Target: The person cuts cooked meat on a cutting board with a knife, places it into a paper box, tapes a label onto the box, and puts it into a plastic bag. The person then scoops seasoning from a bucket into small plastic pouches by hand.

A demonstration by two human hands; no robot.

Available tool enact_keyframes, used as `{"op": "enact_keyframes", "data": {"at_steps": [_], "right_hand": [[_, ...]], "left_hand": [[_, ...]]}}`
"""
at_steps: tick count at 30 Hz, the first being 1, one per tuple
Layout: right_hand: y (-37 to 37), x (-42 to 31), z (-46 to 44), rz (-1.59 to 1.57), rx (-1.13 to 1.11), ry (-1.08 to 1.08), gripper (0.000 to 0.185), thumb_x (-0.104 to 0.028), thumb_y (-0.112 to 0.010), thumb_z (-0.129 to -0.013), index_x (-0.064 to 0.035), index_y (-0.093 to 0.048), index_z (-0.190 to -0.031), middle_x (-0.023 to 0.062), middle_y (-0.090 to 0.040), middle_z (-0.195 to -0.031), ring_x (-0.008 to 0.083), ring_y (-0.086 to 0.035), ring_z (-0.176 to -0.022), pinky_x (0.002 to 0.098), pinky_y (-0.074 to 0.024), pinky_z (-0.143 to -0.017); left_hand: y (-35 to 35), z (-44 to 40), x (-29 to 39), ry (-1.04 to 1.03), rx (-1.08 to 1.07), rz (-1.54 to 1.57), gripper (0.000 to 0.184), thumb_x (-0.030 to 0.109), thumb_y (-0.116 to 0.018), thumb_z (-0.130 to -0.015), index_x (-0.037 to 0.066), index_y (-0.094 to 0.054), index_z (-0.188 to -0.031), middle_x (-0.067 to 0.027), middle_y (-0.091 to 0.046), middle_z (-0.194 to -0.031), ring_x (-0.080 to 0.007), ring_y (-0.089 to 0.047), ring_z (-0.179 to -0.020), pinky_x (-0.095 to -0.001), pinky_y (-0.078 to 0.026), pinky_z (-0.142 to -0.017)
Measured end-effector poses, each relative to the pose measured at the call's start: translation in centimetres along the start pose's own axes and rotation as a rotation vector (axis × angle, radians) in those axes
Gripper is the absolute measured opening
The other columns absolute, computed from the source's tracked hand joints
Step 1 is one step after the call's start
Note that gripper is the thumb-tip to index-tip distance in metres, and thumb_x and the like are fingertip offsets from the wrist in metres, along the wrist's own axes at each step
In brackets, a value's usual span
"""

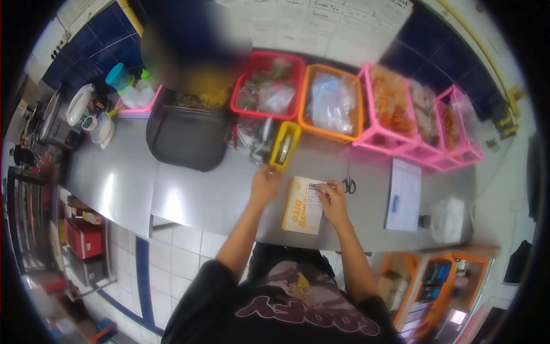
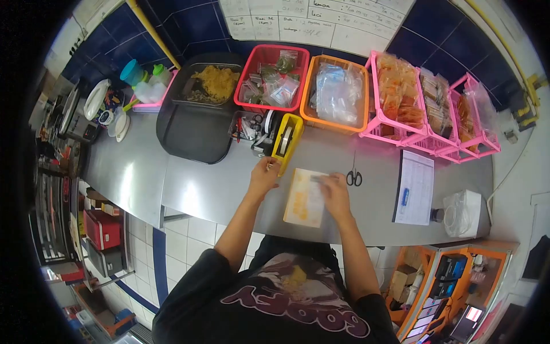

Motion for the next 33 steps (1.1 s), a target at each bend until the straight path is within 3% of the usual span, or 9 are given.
{"op": "enact_keyframes", "data": {"at_steps": [2,5,12,15,17,20,24,28,33], "right_hand": [[-0.1,0.1,0.2,0.004,-0.027,-0.027,0.028,-0.005,-0.072,-0.085,-0.0086,-0.070,-0.112,0.0138,-0.051,-0.121,0.0192,-0.062,-0.087,0.0293,-0.0538,-0.071],[0.4,-0.3,0.6,-0.053,-0.169,-0.176,0.036,-0.013,-0.074,-0.085,-0.0119,-0.068,-0.120,0.0167,-0.050,-0.132,0.0226,-0.062,-0.098,0.0310,-0.0549,-0.075],[1.0,-0.4,1.8,0.064,-0.260,-0.122,0.051,-0.039,-0.070,-0.087,-0.0204,-0.062,-0.134,0.0194,-0.047,-0.142,0.0307,-0.059,-0.113,0.0370,-0.0514,-0.090],[0.7,-0.4,2.0,0.068,-0.241,-0.128,0.053,-0.043,-0.068,-0.087,-0.0221,-0.061,-0.135,0.0186,-0.047,-0.143,0.0309,-0.059,-0.114,0.0386,-0.0498,-0.094],[0.8,-0.2,1.9,0.134,-0.240,-0.119,0.055,-0.043,-0.068,-0.086,-0.0289,-0.057,-0.138,0.0143,-0.047,-0.144,0.0303,-0.057,-0.121,0.0404,-0.0505,-0.095],[1.2,-0.3,1.7,0.145,-0.225,-0.123,0.060,-0.043,-0.070,-0.085,-0.0272,-0.055,-0.140,0.0179,-0.048,-0.142,0.0319,-0.057,-0.119,0.0410,-0.0502,-0.095],[1.3,-0.5,1.3,0.160,-0.246,-0.117,0.062,-0.043,-0.071,-0.084,-0.0284,-0.053,-0.142,0.0174,-0.048,-0.142,0.0326,-0.056,-0.121,0.0421,-0.0508,-0.094],[1.4,-0.5,1.5,0.146,-0.259,-0.163,0.063,-0.043,-0.072,-0.084,-0.0293,-0.053,-0.142,0.0170,-0.048,-0.142,0.0333,-0.055,-0.123,0.0431,-0.0510,-0.094],[1.4,-0.3,1.8,0.171,-0.210,-0.138,0.065,-0.044,-0.072,-0.084,-0.0275,-0.051,-0.143,0.0167,-0.048,-0.143,0.0331,-0.054,-0.124,0.0438,-0.0507,-0.094]], "left_hand": [[-1.3,-0.2,-1.0,0.482,-0.237,0.308,0.030,0.028,-0.066,-0.092,0.005,-0.063,-0.110,-0.0100,-0.064,-0.099,-0.0227,-0.067,-0.073,-0.0360,-0.059,-0.068],[-1.4,-0.9,-0.3,0.480,-0.437,0.412,0.025,0.026,-0.065,-0.094,0.005,-0.064,-0.107,-0.0100,-0.065,-0.105,-0.0263,-0.069,-0.086,-0.0375,-0.060,-0.073],[-0.5,3.3,-0.8,0.243,-0.374,0.786,0.015,0.019,-0.065,-0.093,0.006,-0.069,-0.096,-0.0102,-0.065,-0.114,-0.0312,-0.068,-0.101,-0.0419,-0.060,-0.079],[1.7,3.3,-1.8,0.029,-0.112,0.242,0.014,0.018,-0.065,-0.092,0.005,-0.071,-0.088,-0.0100,-0.066,-0.115,-0.0309,-0.069,-0.097,-0.0416,-0.058,-0.077],[2.8,4.1,1.8,-0.260,0.113,-0.688,0.017,0.019,-0.064,-0.093,0.004,-0.070,-0.086,-0.0088,-0.069,-0.104,-0.0236,-0.069,-0.087,-0.0372,-0.055,-0.070],[0.4,5.2,3.6,-0.224,-0.076,-0.499,0.020,0.020,-0.064,-0.089,0.002,-0.071,-0.092,-0.0170,-0.068,-0.081,-0.0298,-0.068,-0.073,-0.0405,-0.052,-0.068],[-7.6,5.2,5.9,-0.118,-0.429,0.027,0.020,0.022,-0.067,-0.088,0.002,-0.069,-0.088,-0.0142,-0.070,-0.078,-0.0240,-0.067,-0.069,-0.0360,-0.051,-0.064],[-10.0,2.5,6.8,-0.245,-0.363,-0.356,0.038,0.037,-0.067,-0.087,-0.001,-0.071,-0.086,-0.0219,-0.070,-0.080,-0.0308,-0.070,-0.077,-0.0401,-0.054,-0.069],[-6.2,2.5,5.3,-0.011,-0.379,-0.919,0.048,0.050,-0.073,-0.076,0.003,-0.074,-0.087,-0.0197,-0.071,-0.081,-0.0382,-0.070,-0.083,-0.0465,-0.054,-0.073]]}}
Point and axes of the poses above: each hand's wrist, its own z-axis away from the middle knuckle, its own y-axis out of the back of the hand, x = y × z, the point moved 9 cm from there along -z, towards the middle knuckle
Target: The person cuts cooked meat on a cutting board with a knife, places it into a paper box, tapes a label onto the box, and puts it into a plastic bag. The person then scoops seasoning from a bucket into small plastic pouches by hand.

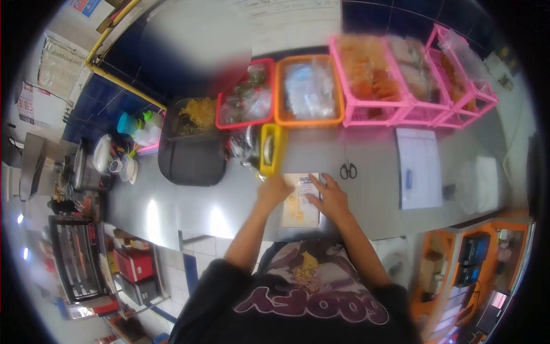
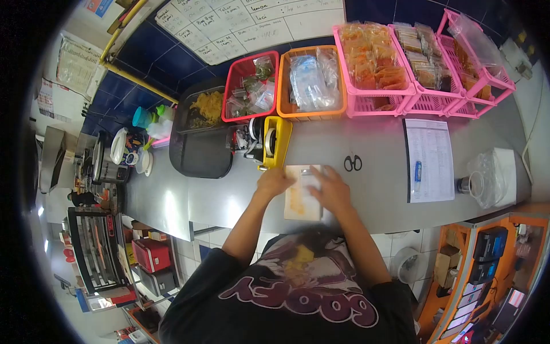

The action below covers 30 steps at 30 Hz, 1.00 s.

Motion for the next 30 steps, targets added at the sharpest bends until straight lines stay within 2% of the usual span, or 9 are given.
{"op": "enact_keyframes", "data": {"at_steps": [3,7,9,12,18,22,24,27,30], "right_hand": [[-0.6,0.4,0.0,-0.112,-0.042,-0.030,0.065,-0.042,-0.073,-0.084,-0.0247,-0.052,-0.143,0.0203,-0.045,-0.144,0.0362,-0.051,-0.126,0.0443,-0.0483,-0.098],[0.1,-0.3,0.3,-0.090,0.175,0.125,0.060,-0.036,-0.075,-0.081,-0.0208,-0.058,-0.136,0.0268,-0.038,-0.148,0.0444,-0.044,-0.131,0.0469,-0.0411,-0.106],[0.7,-1.0,0.5,-0.063,0.272,0.221,0.049,-0.030,-0.077,-0.080,-0.0187,-0.065,-0.127,0.0266,-0.037,-0.148,0.0433,-0.044,-0.130,0.0477,-0.0407,-0.106],[0.4,-1.4,0.9,-0.123,0.284,0.253,0.035,-0.023,-0.078,-0.080,-0.0164,-0.072,-0.113,0.0273,-0.038,-0.147,0.0429,-0.045,-0.130,0.0468,-0.0406,-0.106],[-0.3,-0.6,1.3,-0.169,0.219,0.236,0.023,-0.018,-0.074,-0.083,-0.0164,-0.075,-0.106,0.0278,-0.037,-0.148,0.0440,-0.042,-0.132,0.0465,-0.0385,-0.108],[-0.1,-0.2,2.6,-0.171,0.136,0.184,0.027,-0.015,-0.067,-0.087,-0.0186,-0.075,-0.112,0.0281,-0.030,-0.151,0.0448,-0.035,-0.137,0.0470,-0.0329,-0.113],[0.0,0.0,2.6,-0.219,0.108,0.182,0.040,-0.010,-0.061,-0.086,-0.0248,-0.071,-0.122,0.0293,-0.028,-0.153,0.0482,-0.027,-0.141,0.0513,-0.0257,-0.117],[-0.8,0.9,2.1,-0.192,0.021,0.148,0.040,-0.011,-0.060,-0.089,-0.0269,-0.069,-0.124,0.0289,-0.020,-0.156,0.0487,-0.018,-0.145,0.0506,-0.0221,-0.119],[-1.3,1.5,2.0,-0.248,-0.022,0.109,0.040,-0.012,-0.058,-0.091,-0.0288,-0.069,-0.125,0.0282,-0.015,-0.158,0.0484,-0.013,-0.147,0.0501,-0.0189,-0.120]], "left_hand": [[2.8,3.2,-2.7,-0.007,0.105,-0.077,0.044,0.047,-0.074,-0.078,0.004,-0.073,-0.084,-0.0194,-0.070,-0.078,-0.0377,-0.070,-0.078,-0.0450,-0.054,-0.072],[6.5,3.6,-7.8,0.246,0.508,0.246,0.031,0.037,-0.072,-0.084,0.008,-0.071,-0.096,-0.0151,-0.072,-0.088,-0.0308,-0.070,-0.080,-0.0395,-0.056,-0.072],[2.1,0.8,-8.2,0.325,0.090,1.009,0.035,0.037,-0.070,-0.089,0.008,-0.067,-0.108,-0.0105,-0.070,-0.105,-0.0301,-0.069,-0.085,-0.0415,-0.058,-0.073],[0.4,-1.1,-7.5,0.329,-0.195,1.262,0.030,0.030,-0.066,-0.093,0.007,-0.064,-0.112,-0.0078,-0.064,-0.118,-0.0307,-0.068,-0.092,-0.0440,-0.059,-0.078],[0.7,0.9,-7.8,-0.021,-0.160,1.690,0.015,0.012,-0.065,-0.092,0.003,-0.065,-0.104,-0.0074,-0.061,-0.122,-0.0304,-0.067,-0.099,-0.0447,-0.059,-0.089],[-2.6,1.2,-10.7,0.006,0.056,1.385,0.009,0.010,-0.066,-0.090,0.001,-0.067,-0.092,-0.0131,-0.067,-0.113,-0.0296,-0.069,-0.100,-0.0416,-0.058,-0.085],[3.8,3.4,-7.6,-0.274,0.631,0.249,0.013,0.009,-0.063,-0.089,-0.001,-0.067,-0.083,-0.0189,-0.070,-0.101,-0.0266,-0.071,-0.092,-0.0374,-0.057,-0.077],[2.9,4.8,-7.2,0.005,0.481,0.093,0.013,0.007,-0.061,-0.088,-0.002,-0.069,-0.086,-0.0219,-0.071,-0.093,-0.0249,-0.071,-0.080,-0.0336,-0.055,-0.069],[0.2,6.6,-3.0,-0.249,0.291,0.485,0.013,0.007,-0.062,-0.089,-0.001,-0.071,-0.089,-0.0190,-0.071,-0.088,-0.0245,-0.070,-0.069,-0.0332,-0.055,-0.065]]}}
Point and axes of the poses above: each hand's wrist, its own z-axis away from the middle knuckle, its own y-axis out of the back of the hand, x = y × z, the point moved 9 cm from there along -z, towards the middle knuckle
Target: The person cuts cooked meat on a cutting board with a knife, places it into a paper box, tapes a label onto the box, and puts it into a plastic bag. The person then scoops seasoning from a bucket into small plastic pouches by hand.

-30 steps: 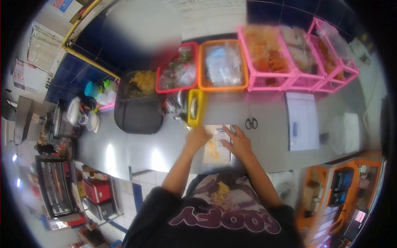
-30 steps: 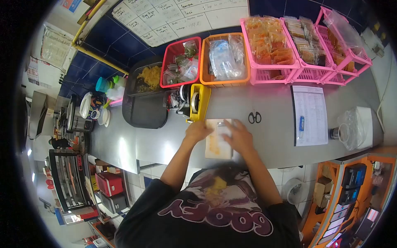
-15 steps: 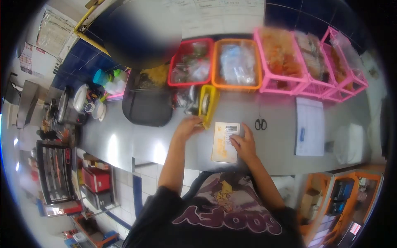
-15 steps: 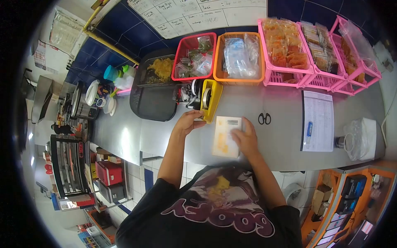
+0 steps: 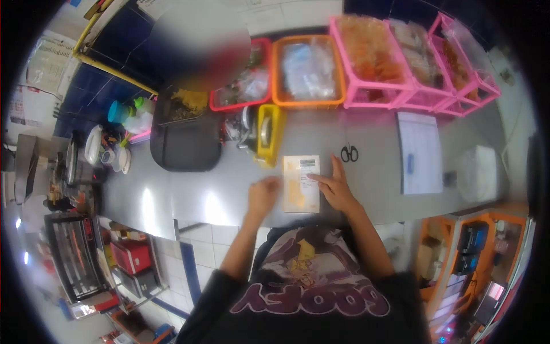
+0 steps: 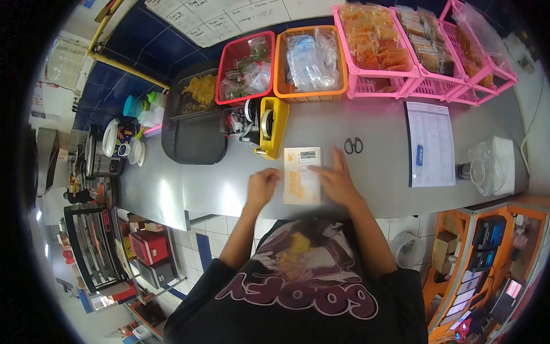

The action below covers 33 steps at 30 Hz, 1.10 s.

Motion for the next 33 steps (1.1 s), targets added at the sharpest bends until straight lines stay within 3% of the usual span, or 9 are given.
{"op": "enact_keyframes", "data": {"at_steps": [2,6,8,12,14,17,20,29,33], "right_hand": [[-0.8,1.3,0.0,-0.009,-0.023,-0.022,0.038,-0.013,-0.058,-0.092,-0.0292,-0.069,-0.125,0.0281,-0.013,-0.159,0.0484,-0.012,-0.147,0.0504,-0.0181,-0.120],[-0.9,1.7,0.0,-0.077,-0.015,-0.042,0.035,-0.019,-0.059,-0.093,-0.0272,-0.068,-0.126,0.0290,-0.013,-0.159,0.0483,-0.010,-0.147,0.0511,-0.0149,-0.120],[-1.0,1.7,0.1,-0.066,-0.021,-0.029,0.035,-0.025,-0.060,-0.094,-0.0251,-0.067,-0.128,0.0297,-0.011,-0.159,0.0487,-0.010,-0.147,0.0518,-0.0134,-0.120],[-0.8,-0.4,0.8,0.036,-0.110,0.004,0.050,-0.036,-0.066,-0.090,-0.0237,-0.058,-0.138,0.0324,-0.016,-0.157,0.0500,-0.015,-0.145,0.0524,-0.0127,-0.119],[-0.6,-1.4,1.0,0.034,-0.158,0.012,0.056,-0.037,-0.068,-0.088,-0.0231,-0.054,-0.141,0.0328,-0.020,-0.155,0.0505,-0.017,-0.144,0.0533,-0.0126,-0.119],[-1.6,-0.8,1.3,0.083,-0.213,-0.007,0.066,-0.041,-0.068,-0.087,-0.0224,-0.047,-0.146,0.0318,-0.026,-0.154,0.0511,-0.019,-0.144,0.0572,-0.0116,-0.118],[-2.5,-0.8,1.7,0.131,-0.199,-0.016,0.069,-0.045,-0.065,-0.088,-0.0216,-0.041,-0.148,0.0303,-0.028,-0.153,0.0513,-0.019,-0.144,0.0609,-0.0100,-0.118],[-4.5,-1.7,2.9,0.174,-0.032,-0.173,0.063,-0.040,-0.057,-0.094,-0.0213,-0.037,-0.150,0.0294,-0.034,-0.148,0.0490,-0.024,-0.142,0.0642,-0.0082,-0.116],[-2.9,-0.8,2.6,0.053,0.025,-0.118,0.050,-0.034,-0.055,-0.096,-0.0241,-0.049,-0.144,0.0233,-0.048,-0.134,0.0417,-0.038,-0.134,0.0645,-0.0143,-0.114]], "left_hand": [[-4.3,1.2,3.5,0.106,-0.226,0.378,0.016,0.005,-0.060,-0.090,-0.001,-0.071,-0.101,-0.0192,-0.070,-0.082,-0.0242,-0.070,-0.069,-0.0330,-0.054,-0.064],[-8.8,1.7,4.9,0.270,-0.290,0.528,0.020,0.014,-0.066,-0.089,0.000,-0.067,-0.103,-0.0172,-0.070,-0.078,-0.0217,-0.069,-0.069,-0.0333,-0.055,-0.065],[-7.9,1.7,4.5,0.219,-0.203,-0.063,0.024,0.026,-0.069,-0.086,0.004,-0.063,-0.094,-0.0184,-0.070,-0.079,-0.0355,-0.069,-0.070,-0.0429,-0.054,-0.068],[-3.8,2.7,2.9,0.186,-0.233,-0.206,0.027,0.029,-0.070,-0.084,0.005,-0.058,-0.083,-0.0180,-0.069,-0.075,-0.0363,-0.068,-0.069,-0.0439,-0.054,-0.069],[-0.6,1.7,-0.2,0.238,-0.198,0.048,0.029,0.031,-0.075,-0.084,0.005,-0.060,-0.082,-0.0089,-0.066,-0.065,-0.0175,-0.066,-0.059,-0.0339,-0.051,-0.057],[7.2,-3.4,-4.9,0.159,0.250,-0.072,0.025,0.024,-0.073,-0.086,0.006,-0.061,-0.074,-0.0093,-0.067,-0.064,-0.0166,-0.064,-0.054,-0.0320,-0.048,-0.053],[13.4,-8.2,-7.4,0.187,0.487,-0.228,0.026,0.030,-0.070,-0.087,0.004,-0.070,-0.087,-0.0168,-0.072,-0.077,-0.0308,-0.072,-0.074,-0.0419,-0.054,-0.067],[14.7,-15.7,-10.7,0.546,0.211,-0.447,0.043,0.038,-0.075,-0.073,0.002,-0.072,-0.096,-0.0257,-0.068,-0.112,-0.0403,-0.064,-0.110,-0.0470,-0.051,-0.095],[16.4,-14.0,-8.3,0.433,0.110,-0.593,0.042,0.035,-0.072,-0.073,-0.002,-0.072,-0.093,-0.0276,-0.069,-0.101,-0.0414,-0.068,-0.098,-0.0468,-0.054,-0.084]]}}
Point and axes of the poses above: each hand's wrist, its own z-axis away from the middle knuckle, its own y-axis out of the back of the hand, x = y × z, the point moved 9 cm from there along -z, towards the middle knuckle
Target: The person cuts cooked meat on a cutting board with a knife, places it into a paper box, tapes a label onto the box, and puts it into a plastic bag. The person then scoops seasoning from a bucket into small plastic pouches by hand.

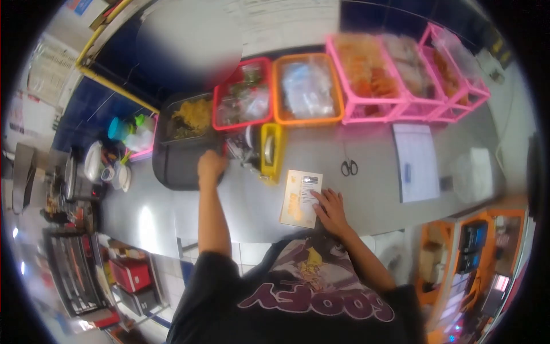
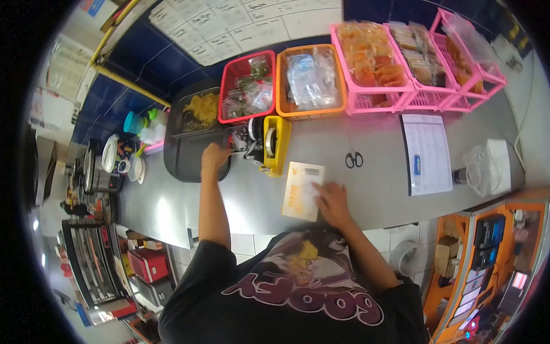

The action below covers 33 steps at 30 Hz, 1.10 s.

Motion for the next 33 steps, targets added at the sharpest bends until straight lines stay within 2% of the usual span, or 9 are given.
{"op": "enact_keyframes", "data": {"at_steps": [4,6,8,13,19,26,29,31,33], "right_hand": [[1.0,0.0,-0.5,-0.105,0.068,0.041,0.041,-0.031,-0.057,-0.095,-0.0253,-0.059,-0.136,0.0188,-0.054,-0.123,0.0363,-0.046,-0.125,0.0641,-0.0194,-0.111],[0.8,0.2,-0.5,-0.105,0.067,0.041,0.037,-0.027,-0.058,-0.095,-0.0194,-0.062,-0.132,0.0199,-0.052,-0.125,0.0352,-0.049,-0.117,0.0559,-0.0190,-0.112],[0.6,0.9,-0.7,-0.113,0.073,0.055,0.038,-0.027,-0.057,-0.095,-0.0224,-0.062,-0.132,0.0189,-0.054,-0.123,0.0350,-0.049,-0.119,0.0595,-0.0184,-0.112],[0.9,0.5,-0.8,-0.127,0.061,0.074,0.037,-0.026,-0.056,-0.096,-0.0256,-0.063,-0.132,0.0184,-0.055,-0.121,0.0346,-0.048,-0.121,0.0613,-0.0172,-0.112],[1.1,0.3,-0.7,-0.056,0.084,0.136,0.037,-0.028,-0.055,-0.096,-0.0262,-0.062,-0.132,0.0184,-0.055,-0.122,0.0350,-0.046,-0.122,0.0624,-0.0193,-0.110],[0.9,0.3,-0.7,-0.010,0.026,0.097,0.039,-0.030,-0.054,-0.097,-0.0276,-0.058,-0.136,0.0187,-0.054,-0.128,0.0347,-0.045,-0.126,0.0637,-0.0201,-0.111],[0.8,0.6,-0.7,-0.022,0.018,0.084,0.039,-0.030,-0.054,-0.097,-0.0283,-0.058,-0.136,0.0183,-0.053,-0.129,0.0347,-0.045,-0.126,0.0639,-0.0198,-0.111],[0.8,0.6,-0.6,-0.030,0.020,0.080,0.039,-0.031,-0.054,-0.097,-0.0286,-0.058,-0.136,0.0181,-0.053,-0.129,0.0347,-0.045,-0.127,0.0639,-0.0194,-0.112],[1.1,0.2,-0.7,-0.050,0.033,0.103,0.037,-0.024,-0.057,-0.095,-0.0210,-0.061,-0.132,0.0184,-0.053,-0.125,0.0346,-0.048,-0.122,0.0624,-0.0177,-0.112]], "left_hand": [[1.8,9.1,0.6,-0.201,0.012,0.281,0.025,0.022,-0.069,-0.081,-0.003,-0.070,-0.085,-0.0209,-0.072,-0.083,-0.0279,-0.071,-0.070,-0.0390,-0.056,-0.064],[-1.6,14.1,2.5,-0.194,-0.196,0.789,0.009,0.010,-0.063,-0.088,0.002,-0.064,-0.092,-0.0128,-0.071,-0.078,-0.0171,-0.066,-0.062,-0.0311,-0.052,-0.054],[-6.7,18.3,5.3,-0.297,-0.364,1.217,0.010,0.004,-0.060,-0.091,0.005,-0.057,-0.100,-0.0082,-0.069,-0.083,-0.0124,-0.062,-0.063,-0.0257,-0.049,-0.054],[-13.1,23.8,10.0,-0.287,-0.288,1.392,0.011,0.006,-0.060,-0.095,0.003,-0.054,-0.103,-0.0074,-0.068,-0.088,-0.0106,-0.062,-0.075,-0.0256,-0.051,-0.068],[-12.1,24.5,10.8,-0.318,-0.154,1.085,0.012,0.010,-0.063,-0.095,0.001,-0.056,-0.100,-0.0055,-0.068,-0.088,-0.0072,-0.060,-0.079,-0.0246,-0.050,-0.071],[-11.3,24.8,12.5,-0.377,-0.223,0.983,0.013,0.010,-0.064,-0.095,0.000,-0.058,-0.099,-0.0050,-0.068,-0.083,-0.0065,-0.058,-0.075,-0.0247,-0.049,-0.069],[-11.2,24.6,11.6,-0.268,-0.125,0.985,0.012,0.011,-0.065,-0.094,0.001,-0.059,-0.099,-0.0055,-0.068,-0.082,-0.0070,-0.059,-0.075,-0.0249,-0.049,-0.069],[-11.6,24.8,12.8,-0.407,-0.176,0.948,0.014,0.013,-0.064,-0.094,0.000,-0.060,-0.098,-0.0073,-0.069,-0.082,-0.0091,-0.061,-0.074,-0.0262,-0.050,-0.068],[-11.2,24.7,12.4,-0.335,-0.161,0.952,0.015,0.013,-0.065,-0.094,0.000,-0.060,-0.099,-0.0074,-0.069,-0.082,-0.0097,-0.062,-0.074,-0.0265,-0.051,-0.068]]}}
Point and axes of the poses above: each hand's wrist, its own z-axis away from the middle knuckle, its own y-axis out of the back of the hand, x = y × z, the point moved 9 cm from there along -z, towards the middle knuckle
